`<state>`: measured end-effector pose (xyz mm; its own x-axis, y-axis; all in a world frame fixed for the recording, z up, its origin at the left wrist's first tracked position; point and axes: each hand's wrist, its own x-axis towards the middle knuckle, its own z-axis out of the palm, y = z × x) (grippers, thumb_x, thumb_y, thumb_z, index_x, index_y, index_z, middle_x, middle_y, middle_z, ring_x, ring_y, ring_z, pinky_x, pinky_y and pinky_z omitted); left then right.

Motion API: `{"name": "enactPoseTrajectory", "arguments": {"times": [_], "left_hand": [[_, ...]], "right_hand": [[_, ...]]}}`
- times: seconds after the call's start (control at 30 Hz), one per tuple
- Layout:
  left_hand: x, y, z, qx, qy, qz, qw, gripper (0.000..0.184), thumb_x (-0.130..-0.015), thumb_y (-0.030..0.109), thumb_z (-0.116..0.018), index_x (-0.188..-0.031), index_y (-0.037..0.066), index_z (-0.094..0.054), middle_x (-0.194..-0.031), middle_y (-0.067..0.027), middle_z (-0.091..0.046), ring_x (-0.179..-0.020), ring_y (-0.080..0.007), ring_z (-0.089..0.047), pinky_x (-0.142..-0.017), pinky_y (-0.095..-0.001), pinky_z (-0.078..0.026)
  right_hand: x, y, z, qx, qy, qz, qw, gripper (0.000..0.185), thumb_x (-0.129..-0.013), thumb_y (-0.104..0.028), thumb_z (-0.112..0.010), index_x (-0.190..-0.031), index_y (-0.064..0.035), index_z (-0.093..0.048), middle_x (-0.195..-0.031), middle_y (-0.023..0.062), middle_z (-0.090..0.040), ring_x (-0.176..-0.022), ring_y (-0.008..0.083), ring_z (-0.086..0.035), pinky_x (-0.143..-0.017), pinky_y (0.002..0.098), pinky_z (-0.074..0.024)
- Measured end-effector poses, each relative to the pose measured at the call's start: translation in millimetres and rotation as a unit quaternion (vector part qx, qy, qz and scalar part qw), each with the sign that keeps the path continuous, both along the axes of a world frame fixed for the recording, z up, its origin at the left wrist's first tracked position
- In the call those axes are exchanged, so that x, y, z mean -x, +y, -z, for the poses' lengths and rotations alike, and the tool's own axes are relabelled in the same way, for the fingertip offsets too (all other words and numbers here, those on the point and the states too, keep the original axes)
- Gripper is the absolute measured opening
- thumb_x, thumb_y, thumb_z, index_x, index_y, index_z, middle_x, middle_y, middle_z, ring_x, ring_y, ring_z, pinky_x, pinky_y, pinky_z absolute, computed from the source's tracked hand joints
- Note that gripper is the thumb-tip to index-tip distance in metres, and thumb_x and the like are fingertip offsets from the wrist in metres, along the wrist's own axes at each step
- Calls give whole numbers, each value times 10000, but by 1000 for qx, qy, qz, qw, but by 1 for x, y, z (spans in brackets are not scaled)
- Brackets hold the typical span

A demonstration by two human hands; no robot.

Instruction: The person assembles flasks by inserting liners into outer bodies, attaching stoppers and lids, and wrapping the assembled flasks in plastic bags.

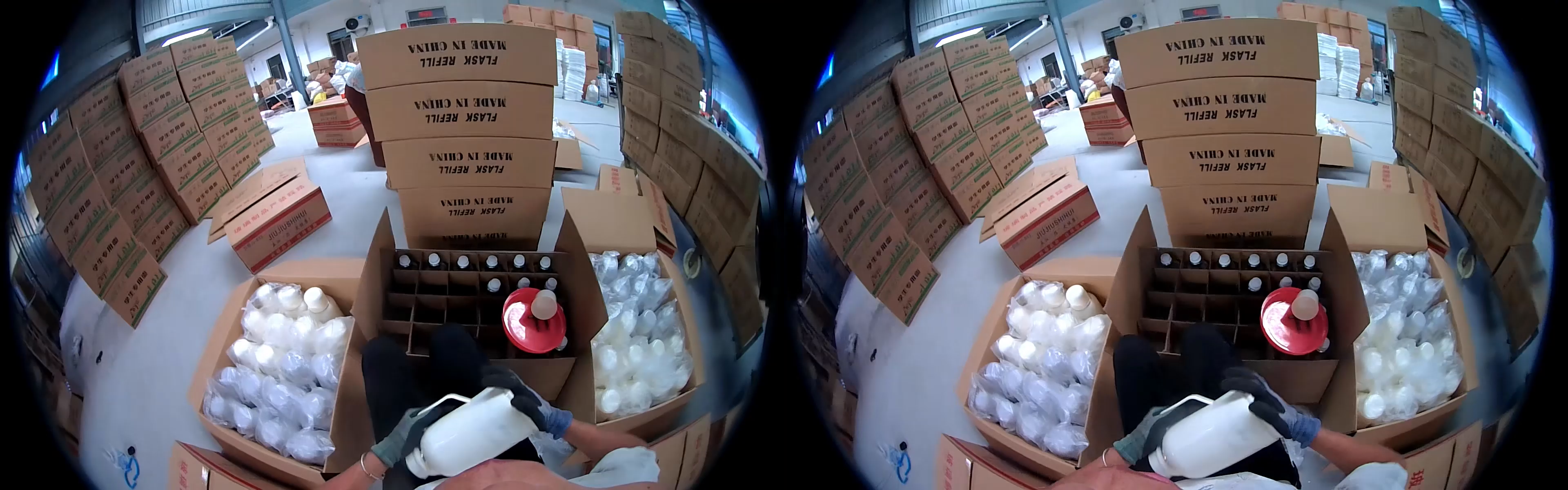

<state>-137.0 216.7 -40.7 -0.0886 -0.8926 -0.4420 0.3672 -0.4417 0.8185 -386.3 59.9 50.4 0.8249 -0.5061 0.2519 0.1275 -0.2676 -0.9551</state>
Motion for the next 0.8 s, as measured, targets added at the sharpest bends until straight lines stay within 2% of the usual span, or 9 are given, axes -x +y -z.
{"name": "enactPoseTrajectory", "arguments": {"times": [0.1,0.17,0.23,0.3,0.37,0.5,0.6,0.63,0.8], "left_hand": [[14,-18,-85,450,-571,23,687,529,-774,174,-705,-1280,99,-570,-1331,-97,-561,-1257,-276,-504,-1084,-406,-375],[24,-27,-130,473,-599,75,642,436,-702,139,-714,-1131,77,-661,-1281,-135,-589,-1215,-314,-535,-1092,-466,-369],[6,-39,-97,500,-568,5,653,474,-780,163,-686,-1240,82,-609,-1260,-113,-606,-1193,-260,-563,-1066,-415,-406],[4,-37,-80,250,-204,-90,942,381,-867,215,-642,-1208,45,-628,-1112,-109,-677,-1033,-187,-643,-936,-335,-497],[4,-45,-71,83,-106,-57,989,345,-904,196,-612,-1188,0,-633,-1060,-114,-698,-967,-140,-654,-860,-289,-512],[19,-52,-103,478,-515,-40,711,396,-768,68,-638,-1162,39,-658,-1185,-139,-647,-1144,-326,-581,-1094,-435,-369],[5,-62,-97,477,-442,-65,757,408,-779,60,-619,-1186,49,-646,-1177,-125,-658,-1093,-291,-626,-1048,-399,-428],[2,-56,-83,347,-289,-94,887,363,-830,76,-594,-1188,40,-643,-1146,-121,-673,-1025,-229,-659,-949,-342,-500],[-10,-50,-61,262,-346,-93,896,312,-864,102,-602,-1162,25,-650,-1098,-145,-681,-952,-210,-679,-832,-311,-531]], "right_hand": [[-9,-10,45,-386,18,86,918,577,-919,-491,-526,-1290,-49,-516,-1278,156,-556,-1169,335,-552,-1027,456,-428],[-12,-26,26,-606,-18,41,794,527,-934,-492,-515,-1211,-47,-574,-1125,152,-643,-1024,319,-630,-947,421,-498],[-5,-49,47,-629,-68,-11,774,490,-959,-440,-492,-1229,-38,-565,-1183,164,-616,-1108,318,-589,-985,392,-465],[-10,-36,18,-186,-15,68,980,496,-956,-400,-483,-1280,-28,-526,-1296,158,-530,-1229,288,-481,-1059,381,-365],[-14,-25,-20,74,-36,74,994,508,-957,-357,-474,-1335,-19,-482,-1377,144,-464,-1314,242,-398,-1119,379,-273],[-9,-49,36,-346,-69,24,935,427,-944,-311,-509,-1260,-25,-529,-1256,140,-557,-1180,226,-534,-999,351,-438],[-16,-57,23,-208,41,76,974,396,-942,-240,-525,-1285,-42,-503,-1292,123,-513,-1152,181,-528,-957,335,-465],[-20,-53,10,-158,64,78,982,402,-943,-220,-523,-1302,-43,-489,-1312,121,-493,-1169,171,-508,-972,339,-454],[-35,-32,-62,169,-7,-54,984,447,-955,-319,-501,-1317,-58,-511,-1393,174,-436,-1339,356,-328,-1144,458,-173]]}}
